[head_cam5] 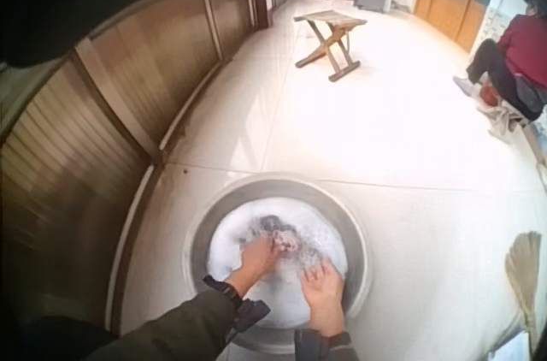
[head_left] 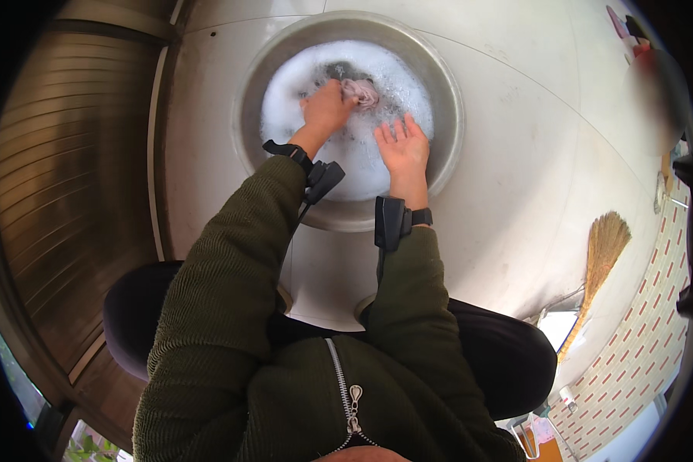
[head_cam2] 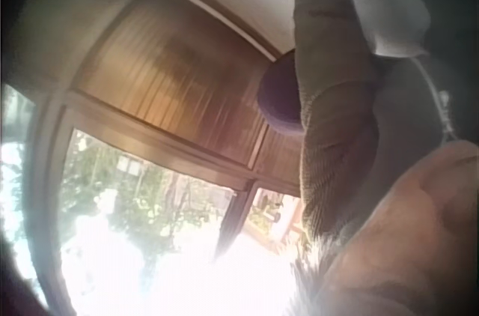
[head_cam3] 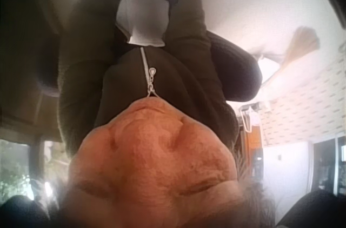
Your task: The person wipes a metal window frame with a cloth, repeatedly dipping the cloth into a basin of soapy water to clean the surface. The person wrings out the cloth and continues wiping the frame.
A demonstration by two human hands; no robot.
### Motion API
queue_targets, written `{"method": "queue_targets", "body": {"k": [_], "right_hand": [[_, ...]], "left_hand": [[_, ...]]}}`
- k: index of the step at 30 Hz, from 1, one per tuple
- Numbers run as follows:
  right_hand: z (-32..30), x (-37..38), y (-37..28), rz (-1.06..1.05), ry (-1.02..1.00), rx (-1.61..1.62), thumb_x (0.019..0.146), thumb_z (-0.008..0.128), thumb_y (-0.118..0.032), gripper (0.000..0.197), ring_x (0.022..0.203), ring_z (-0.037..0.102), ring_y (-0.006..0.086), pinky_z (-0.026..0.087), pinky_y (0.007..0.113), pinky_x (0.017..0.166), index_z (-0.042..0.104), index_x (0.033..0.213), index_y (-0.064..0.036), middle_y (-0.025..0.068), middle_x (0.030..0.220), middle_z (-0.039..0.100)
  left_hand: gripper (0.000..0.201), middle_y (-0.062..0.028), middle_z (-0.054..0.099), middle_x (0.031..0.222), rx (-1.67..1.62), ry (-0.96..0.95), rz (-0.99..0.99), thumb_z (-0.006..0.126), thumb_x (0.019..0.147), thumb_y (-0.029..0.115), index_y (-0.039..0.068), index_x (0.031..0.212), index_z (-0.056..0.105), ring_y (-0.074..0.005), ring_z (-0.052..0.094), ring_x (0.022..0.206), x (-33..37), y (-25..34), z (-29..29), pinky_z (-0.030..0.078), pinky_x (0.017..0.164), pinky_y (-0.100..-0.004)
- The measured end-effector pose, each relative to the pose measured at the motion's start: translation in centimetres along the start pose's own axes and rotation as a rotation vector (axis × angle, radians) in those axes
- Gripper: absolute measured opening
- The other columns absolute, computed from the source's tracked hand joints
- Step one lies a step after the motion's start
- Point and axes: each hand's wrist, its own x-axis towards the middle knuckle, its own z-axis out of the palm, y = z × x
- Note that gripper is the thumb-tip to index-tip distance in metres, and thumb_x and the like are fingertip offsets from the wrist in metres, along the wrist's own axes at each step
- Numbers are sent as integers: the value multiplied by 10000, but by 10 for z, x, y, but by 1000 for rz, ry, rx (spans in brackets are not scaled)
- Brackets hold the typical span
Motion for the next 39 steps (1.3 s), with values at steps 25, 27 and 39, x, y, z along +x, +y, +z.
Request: {"method": "queue_targets", "body": {"k": [25,27,39], "right_hand": [[-13,29,2,-39,-33,-172,1011,474,-261,323,1133,602,309,483,489,1004,541,1225,-28,165,1270,595],[-13,30,2,29,-173,-80,1002,505,-244,326,1122,604,314,499,482,977,561,1233,-22,149,1238,610],[-10,18,-5,47,-69,-34,922,586,-134,638,1436,305,387,313,541,1150,365,1520,-111,123,1594,276]], "left_hand": [[403,-179,712,1040,-475,-300,244,670,851,391,80,1106,683,-375,669,961,-40,63,7,521,833,-439],[374,-186,712,982,-415,-219,259,659,867,399,83,1063,693,-372,670,928,-43,78,-7,521,811,-445],[536,-203,671,1112,77,-166,92,743,769,392,70,1178,615,-360,646,1045,-3,13,5,505,885,-428]]}}
